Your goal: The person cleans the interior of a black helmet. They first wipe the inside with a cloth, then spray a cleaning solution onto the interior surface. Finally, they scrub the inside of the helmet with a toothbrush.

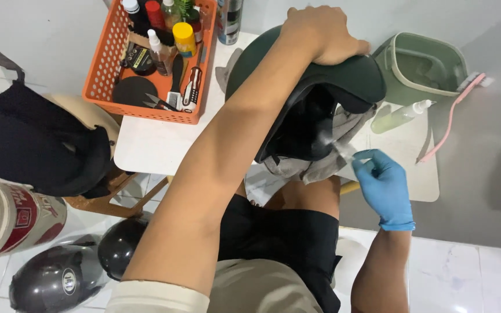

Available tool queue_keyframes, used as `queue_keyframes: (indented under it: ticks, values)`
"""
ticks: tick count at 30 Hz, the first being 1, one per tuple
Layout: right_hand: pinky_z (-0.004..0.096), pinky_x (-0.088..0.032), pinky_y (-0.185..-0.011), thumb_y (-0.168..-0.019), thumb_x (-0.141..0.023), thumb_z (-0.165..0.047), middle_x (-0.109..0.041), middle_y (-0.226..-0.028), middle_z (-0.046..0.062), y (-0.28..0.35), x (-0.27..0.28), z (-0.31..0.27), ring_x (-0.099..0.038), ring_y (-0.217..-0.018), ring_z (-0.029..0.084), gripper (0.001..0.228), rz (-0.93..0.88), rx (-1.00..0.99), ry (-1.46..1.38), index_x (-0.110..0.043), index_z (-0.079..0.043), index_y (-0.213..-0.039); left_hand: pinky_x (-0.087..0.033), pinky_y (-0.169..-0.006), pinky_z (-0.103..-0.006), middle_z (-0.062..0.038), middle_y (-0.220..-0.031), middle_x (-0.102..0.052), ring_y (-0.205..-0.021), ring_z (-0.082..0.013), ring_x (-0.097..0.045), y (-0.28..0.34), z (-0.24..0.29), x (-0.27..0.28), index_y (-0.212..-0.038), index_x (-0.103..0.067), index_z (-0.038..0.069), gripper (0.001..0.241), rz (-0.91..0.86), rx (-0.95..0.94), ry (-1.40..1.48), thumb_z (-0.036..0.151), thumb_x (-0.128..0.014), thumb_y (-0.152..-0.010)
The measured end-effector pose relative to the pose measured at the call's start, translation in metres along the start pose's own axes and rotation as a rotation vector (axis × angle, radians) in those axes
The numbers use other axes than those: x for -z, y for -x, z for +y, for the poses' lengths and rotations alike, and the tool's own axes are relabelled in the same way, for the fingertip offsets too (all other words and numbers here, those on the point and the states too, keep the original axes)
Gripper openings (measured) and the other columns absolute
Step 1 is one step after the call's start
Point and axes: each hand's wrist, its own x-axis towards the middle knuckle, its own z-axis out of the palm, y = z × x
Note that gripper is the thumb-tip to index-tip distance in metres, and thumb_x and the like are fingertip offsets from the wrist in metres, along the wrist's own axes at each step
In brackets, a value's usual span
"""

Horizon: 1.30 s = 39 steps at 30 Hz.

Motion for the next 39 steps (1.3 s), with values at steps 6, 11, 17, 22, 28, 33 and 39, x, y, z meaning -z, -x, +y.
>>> queue_keyframes:
  ticks: [6, 11, 17, 22, 28, 33, 39]
  values:
    - [0.022, -0.033, -0.057, -0.094, -0.069, -0.010, -0.055, -0.061, -0.004, -0.009, -0.001, 0.037, -0.037, -0.059, 0.006, 0.008, -0.213, 0.110, -0.120, -0.074, -0.006, -0.100, -0.036, -0.106, -0.0506, -0.003, -0.119, -0.071, -0.112, -0.0321, -0.062, 0.009, 0.000, 0.008, -0.114, -0.068, 0.020, 0.069, -0.038, -0.003, 0.019, 0.078, -0.046, -0.083]
    - [0.024, -0.035, -0.058, -0.096, -0.065, -0.015, -0.042, -0.056, -0.003, -0.005, -0.002, 0.017, -0.033, -0.058, 0.010, 0.010, -0.029, 0.051, -0.040, -0.074, -0.013, -0.098, -0.036, -0.106, -0.0532, -0.003, -0.110, -0.073, -0.107, -0.0331, -0.063, 0.015, 0.001, 0.010, -0.100, -0.072, 0.019, 0.060, -0.014, -0.023, 0.017, 0.073, -0.047, -0.087]
    - [0.024, -0.032, -0.057, -0.095, -0.067, -0.013, -0.043, -0.058, -0.004, -0.011, -0.004, 0.016, -0.034, -0.060, 0.008, 0.007, -0.065, 0.094, -0.093, -0.074, -0.010, -0.094, -0.036, -0.105, -0.0537, -0.004, -0.105, -0.071, -0.104, -0.0334, -0.062, 0.016, 0.001, 0.019, -0.095, -0.070, 0.017, 0.061, -0.069, -0.033, 0.021, 0.072, -0.045, -0.088]
    - [0.027, -0.052, -0.075, -0.089, -0.065, -0.003, -0.076, -0.097, 0.002, -0.013, 0.000, 0.013, -0.064, -0.081, 0.013, 0.011, -0.205, 0.143, -0.138, -0.072, -0.004, -0.080, -0.035, -0.107, -0.0571, -0.004, -0.121, -0.069, -0.111, -0.0340, -0.061, 0.012, -0.001, 0.022, -0.123, -0.067, 0.019, 0.070, -0.110, -0.025, 0.020, 0.073, -0.042, -0.087]
    - [0.024, -0.036, -0.060, -0.094, -0.067, -0.016, -0.039, -0.057, -0.004, -0.018, 0.006, 0.013, -0.035, -0.059, 0.009, 0.011, -0.033, 0.051, -0.083, -0.077, -0.012, -0.096, -0.032, -0.111, -0.0537, -0.003, -0.129, -0.067, -0.119, -0.0339, -0.059, 0.009, 0.002, 0.034, -0.131, -0.064, 0.019, 0.075, -0.188, 0.023, 0.052, 0.074, -0.040, -0.086]
    - [0.026, -0.035, -0.059, -0.094, -0.067, -0.017, -0.038, -0.055, -0.001, -0.022, 0.008, 0.011, -0.033, -0.057, 0.011, 0.009, 0.027, -0.001, -0.034, -0.074, -0.012, -0.095, -0.034, -0.110, -0.0506, -0.003, -0.137, -0.063, -0.125, -0.0347, -0.056, 0.005, 0.003, 0.042, -0.133, -0.064, 0.020, 0.076, -0.220, 0.072, 0.093, 0.073, -0.040, -0.084]
    - [0.023, -0.034, -0.055, -0.092, -0.068, -0.009, -0.051, -0.058, -0.001, -0.023, 0.007, 0.031, -0.039, -0.057, 0.009, 0.011, -0.038, -0.009, -0.205, -0.078, -0.008, -0.097, -0.035, -0.111, -0.0494, 0.000, -0.140, -0.062, -0.130, -0.0301, -0.054, 0.003, 0.006, 0.055, -0.136, -0.063, 0.021, 0.075, -0.279, 0.131, 0.120, 0.070, -0.042, -0.084]
